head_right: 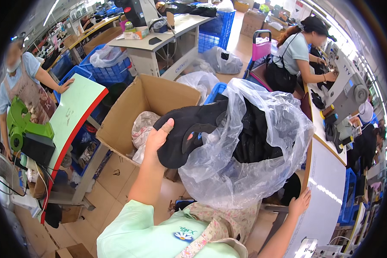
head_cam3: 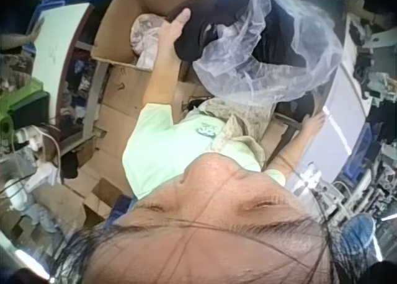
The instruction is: The person takes black fabric pieces out of a plastic bag, stacks them on the table, and sews the pieces using a sewing machine.
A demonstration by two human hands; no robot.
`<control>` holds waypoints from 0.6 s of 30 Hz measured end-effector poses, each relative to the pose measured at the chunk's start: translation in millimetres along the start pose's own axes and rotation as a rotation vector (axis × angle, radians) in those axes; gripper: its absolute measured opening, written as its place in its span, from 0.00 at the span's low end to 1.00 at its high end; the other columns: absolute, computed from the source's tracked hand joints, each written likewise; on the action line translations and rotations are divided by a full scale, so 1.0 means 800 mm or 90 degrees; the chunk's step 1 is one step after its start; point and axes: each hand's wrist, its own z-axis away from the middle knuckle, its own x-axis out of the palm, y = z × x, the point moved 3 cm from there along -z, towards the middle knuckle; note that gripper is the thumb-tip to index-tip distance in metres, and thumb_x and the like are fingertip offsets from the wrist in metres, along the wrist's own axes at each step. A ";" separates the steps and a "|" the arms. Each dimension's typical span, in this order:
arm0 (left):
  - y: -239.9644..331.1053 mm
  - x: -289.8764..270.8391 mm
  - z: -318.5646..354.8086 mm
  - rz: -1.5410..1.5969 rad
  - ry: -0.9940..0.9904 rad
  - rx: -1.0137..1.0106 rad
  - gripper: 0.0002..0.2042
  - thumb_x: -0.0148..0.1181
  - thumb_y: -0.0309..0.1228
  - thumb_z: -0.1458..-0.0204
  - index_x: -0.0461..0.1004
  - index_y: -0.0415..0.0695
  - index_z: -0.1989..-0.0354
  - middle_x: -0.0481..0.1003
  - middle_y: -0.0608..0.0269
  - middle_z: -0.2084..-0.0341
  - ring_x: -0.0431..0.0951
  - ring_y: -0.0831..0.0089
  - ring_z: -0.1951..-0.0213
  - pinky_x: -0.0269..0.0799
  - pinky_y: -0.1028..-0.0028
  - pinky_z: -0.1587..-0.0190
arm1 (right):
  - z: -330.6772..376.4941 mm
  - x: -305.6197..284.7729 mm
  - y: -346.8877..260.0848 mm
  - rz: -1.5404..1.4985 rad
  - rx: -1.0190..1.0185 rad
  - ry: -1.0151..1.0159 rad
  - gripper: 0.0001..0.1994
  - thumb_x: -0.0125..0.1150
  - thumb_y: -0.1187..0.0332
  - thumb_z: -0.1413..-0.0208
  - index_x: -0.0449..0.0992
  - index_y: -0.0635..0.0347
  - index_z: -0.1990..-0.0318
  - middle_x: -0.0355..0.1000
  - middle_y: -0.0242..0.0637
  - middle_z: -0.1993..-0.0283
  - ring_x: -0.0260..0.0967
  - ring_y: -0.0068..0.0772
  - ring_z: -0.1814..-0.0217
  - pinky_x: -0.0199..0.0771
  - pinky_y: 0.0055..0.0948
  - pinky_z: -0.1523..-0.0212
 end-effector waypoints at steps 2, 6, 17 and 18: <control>-0.003 0.001 -0.001 -0.009 -0.007 0.005 0.16 0.55 0.34 0.43 0.70 0.33 0.53 0.77 0.51 0.65 0.80 0.66 0.70 0.78 0.72 0.69 | 0.000 0.000 -0.002 0.007 -0.002 0.015 0.44 0.60 0.74 0.59 0.47 0.53 0.31 0.49 0.44 0.30 0.48 0.48 0.30 0.49 0.41 0.33; -0.007 0.004 -0.004 -0.018 -0.028 -0.004 0.17 0.55 0.33 0.43 0.69 0.30 0.53 0.76 0.43 0.63 0.80 0.56 0.66 0.80 0.65 0.66 | 0.002 0.002 -0.001 0.011 -0.004 0.026 0.44 0.60 0.74 0.59 0.47 0.53 0.31 0.50 0.44 0.31 0.48 0.48 0.30 0.49 0.41 0.33; -0.015 0.010 -0.004 -0.073 -0.045 0.014 0.17 0.54 0.34 0.42 0.70 0.30 0.53 0.77 0.45 0.63 0.80 0.57 0.68 0.79 0.67 0.68 | 0.003 -0.001 -0.003 0.022 -0.017 0.041 0.44 0.60 0.74 0.59 0.46 0.54 0.31 0.50 0.44 0.31 0.48 0.48 0.30 0.50 0.40 0.33; -0.014 0.014 -0.003 -0.073 -0.051 0.009 0.15 0.54 0.34 0.42 0.70 0.34 0.54 0.77 0.50 0.66 0.79 0.64 0.69 0.76 0.72 0.68 | 0.003 -0.001 -0.002 0.022 -0.015 0.040 0.44 0.60 0.74 0.59 0.46 0.54 0.31 0.50 0.44 0.31 0.48 0.48 0.30 0.50 0.40 0.33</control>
